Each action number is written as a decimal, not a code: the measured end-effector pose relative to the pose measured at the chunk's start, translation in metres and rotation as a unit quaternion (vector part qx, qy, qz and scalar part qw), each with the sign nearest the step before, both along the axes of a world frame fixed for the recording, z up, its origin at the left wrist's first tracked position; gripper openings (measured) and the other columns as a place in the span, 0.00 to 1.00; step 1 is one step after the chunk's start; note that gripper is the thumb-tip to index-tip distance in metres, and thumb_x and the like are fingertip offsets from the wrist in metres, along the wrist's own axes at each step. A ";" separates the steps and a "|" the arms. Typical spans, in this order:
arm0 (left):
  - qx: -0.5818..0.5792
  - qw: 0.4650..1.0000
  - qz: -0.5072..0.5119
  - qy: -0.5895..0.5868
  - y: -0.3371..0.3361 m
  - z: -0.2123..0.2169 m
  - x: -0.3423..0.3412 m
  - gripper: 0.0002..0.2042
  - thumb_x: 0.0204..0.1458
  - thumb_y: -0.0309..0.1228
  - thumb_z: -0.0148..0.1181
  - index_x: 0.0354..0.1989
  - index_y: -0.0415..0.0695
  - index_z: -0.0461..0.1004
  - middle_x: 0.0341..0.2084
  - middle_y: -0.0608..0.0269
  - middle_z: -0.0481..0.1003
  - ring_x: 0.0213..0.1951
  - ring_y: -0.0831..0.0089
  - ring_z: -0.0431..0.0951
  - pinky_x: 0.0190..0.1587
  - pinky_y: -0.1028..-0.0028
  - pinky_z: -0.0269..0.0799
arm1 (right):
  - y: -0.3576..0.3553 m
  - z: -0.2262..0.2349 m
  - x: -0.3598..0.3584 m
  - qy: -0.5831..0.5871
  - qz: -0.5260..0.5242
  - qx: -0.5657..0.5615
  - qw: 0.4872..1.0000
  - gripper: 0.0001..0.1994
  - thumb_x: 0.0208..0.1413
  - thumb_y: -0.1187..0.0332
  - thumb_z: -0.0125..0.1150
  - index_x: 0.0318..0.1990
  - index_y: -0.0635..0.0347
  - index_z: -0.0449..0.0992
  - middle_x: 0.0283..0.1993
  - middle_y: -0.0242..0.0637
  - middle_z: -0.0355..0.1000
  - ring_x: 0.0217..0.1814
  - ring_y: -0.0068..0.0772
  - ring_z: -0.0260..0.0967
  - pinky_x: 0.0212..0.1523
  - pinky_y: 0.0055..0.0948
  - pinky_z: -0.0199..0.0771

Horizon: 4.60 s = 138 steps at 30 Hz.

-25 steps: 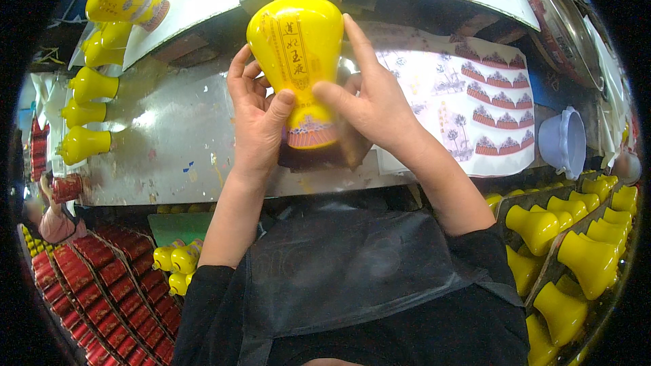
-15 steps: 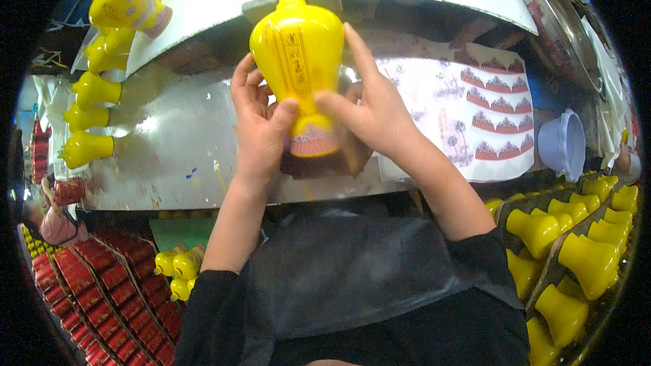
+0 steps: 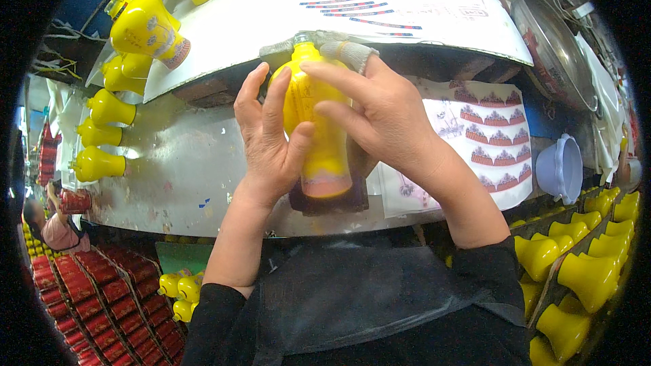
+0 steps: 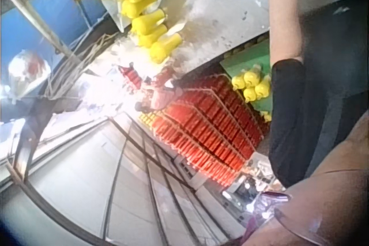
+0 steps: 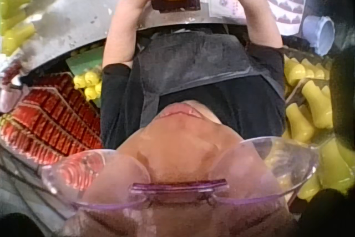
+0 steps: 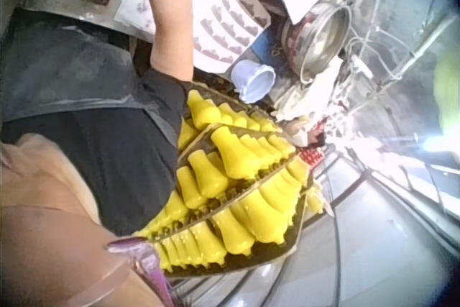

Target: The person applies decorative stickers to yellow ceramic vases. They peel stickers from a sheet, position them on the vase, and smooth them with a small tool. Finished vases are placed on a nearby tray.

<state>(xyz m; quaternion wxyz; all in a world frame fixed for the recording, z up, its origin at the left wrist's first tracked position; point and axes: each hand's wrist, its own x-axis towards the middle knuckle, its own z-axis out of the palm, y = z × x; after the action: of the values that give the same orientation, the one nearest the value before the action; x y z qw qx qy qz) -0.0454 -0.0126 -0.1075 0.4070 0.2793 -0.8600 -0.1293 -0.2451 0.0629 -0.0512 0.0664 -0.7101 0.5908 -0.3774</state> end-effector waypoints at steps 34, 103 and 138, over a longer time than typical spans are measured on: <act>-0.018 1.000 0.005 0.011 -0.003 -0.005 -0.005 0.35 0.59 0.56 0.59 0.68 0.47 0.63 0.61 0.41 0.61 0.62 0.41 0.62 0.66 0.47 0.57 | -0.010 -0.003 -0.004 0.013 0.047 0.042 0.998 0.27 0.55 0.65 0.72 0.64 0.45 0.77 0.50 0.44 0.73 0.37 0.30 0.73 0.41 0.30 0.78; 0.448 0.839 -0.112 0.286 0.050 -0.019 0.010 0.40 0.55 0.28 0.64 0.73 0.42 0.47 0.62 0.49 0.58 0.62 0.59 0.67 0.63 0.58 0.71 | 0.036 -0.036 -0.019 -0.499 -0.009 0.235 0.834 0.21 0.67 0.62 0.58 0.65 0.59 0.72 0.45 0.32 0.75 0.43 0.17 0.70 0.42 0.17 0.72; 0.287 0.936 0.066 0.192 -0.021 0.020 -0.038 0.18 0.56 0.44 0.63 0.45 0.41 0.78 0.47 0.54 0.73 0.52 0.58 0.70 0.59 0.59 0.64 | -0.058 0.028 -0.023 0.081 -0.017 -0.071 0.994 0.13 0.62 0.69 0.67 0.51 0.65 0.81 0.46 0.45 0.82 0.44 0.36 0.82 0.46 0.29 0.84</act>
<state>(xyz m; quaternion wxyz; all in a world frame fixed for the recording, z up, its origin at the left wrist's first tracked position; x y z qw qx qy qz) -0.0838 -0.0332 -0.0879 0.4743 0.4103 -0.6713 -0.3950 -0.2680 0.0048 -0.0237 -0.0383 -0.7313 0.5778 -0.3604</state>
